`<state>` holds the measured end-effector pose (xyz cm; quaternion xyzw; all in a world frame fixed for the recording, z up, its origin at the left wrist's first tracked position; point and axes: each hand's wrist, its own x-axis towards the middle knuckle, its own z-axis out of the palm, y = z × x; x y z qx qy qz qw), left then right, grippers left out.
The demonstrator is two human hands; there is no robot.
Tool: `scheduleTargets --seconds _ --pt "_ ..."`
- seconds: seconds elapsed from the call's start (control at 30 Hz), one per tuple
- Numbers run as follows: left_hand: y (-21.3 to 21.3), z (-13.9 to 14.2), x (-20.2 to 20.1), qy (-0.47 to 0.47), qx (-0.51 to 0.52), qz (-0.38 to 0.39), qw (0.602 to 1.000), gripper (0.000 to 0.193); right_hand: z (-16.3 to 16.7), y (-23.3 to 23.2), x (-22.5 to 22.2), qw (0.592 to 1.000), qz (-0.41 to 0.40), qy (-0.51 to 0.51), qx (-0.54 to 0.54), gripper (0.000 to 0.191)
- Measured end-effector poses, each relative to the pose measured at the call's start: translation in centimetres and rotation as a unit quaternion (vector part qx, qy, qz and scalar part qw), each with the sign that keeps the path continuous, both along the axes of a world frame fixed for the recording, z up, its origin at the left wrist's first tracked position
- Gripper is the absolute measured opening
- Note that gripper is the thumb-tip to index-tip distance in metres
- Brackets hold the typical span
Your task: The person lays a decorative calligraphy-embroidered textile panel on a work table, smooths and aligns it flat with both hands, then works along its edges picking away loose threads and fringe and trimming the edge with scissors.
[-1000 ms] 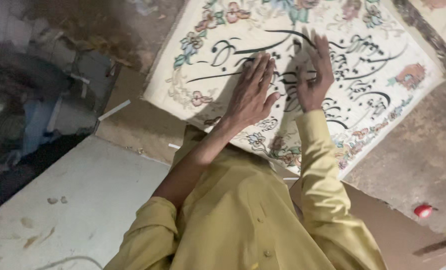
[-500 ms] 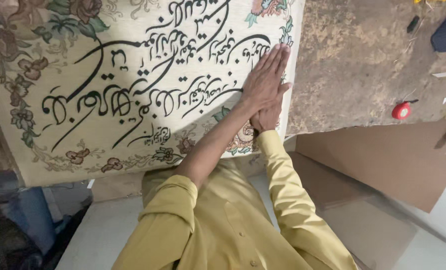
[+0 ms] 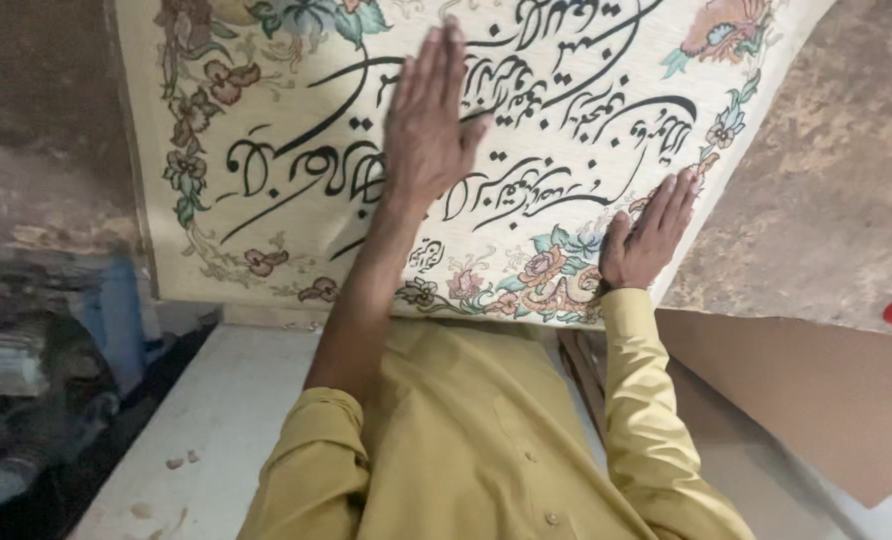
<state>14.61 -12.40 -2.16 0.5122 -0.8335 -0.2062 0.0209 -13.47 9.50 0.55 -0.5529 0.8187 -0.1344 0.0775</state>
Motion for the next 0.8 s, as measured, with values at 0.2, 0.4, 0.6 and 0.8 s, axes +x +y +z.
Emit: scheduleTargets --seconds 0.2,0.4,0.6,0.8 --pt "-1.7 -2.4 12.0 -0.013 -0.039 0.096 0.995 0.081 0.6 -0.6 0.9 1.0 0.013 0.009 -0.026 0.071" --pt "-1.0 2.9 3.8 0.084 -0.071 0.204 0.973 0.098 0.5 -0.5 0.8 1.0 0.001 0.016 0.009 0.076" --pt "1.4 2.4 -6.0 0.135 0.053 -0.056 0.988 0.104 0.1 -0.5 0.8 1.0 0.015 0.022 -0.004 0.076" --pt "-5.0 -2.8 11.6 0.049 0.068 0.148 0.985 0.089 -0.1 -0.3 0.7 1.0 0.011 0.024 -0.017 0.074"
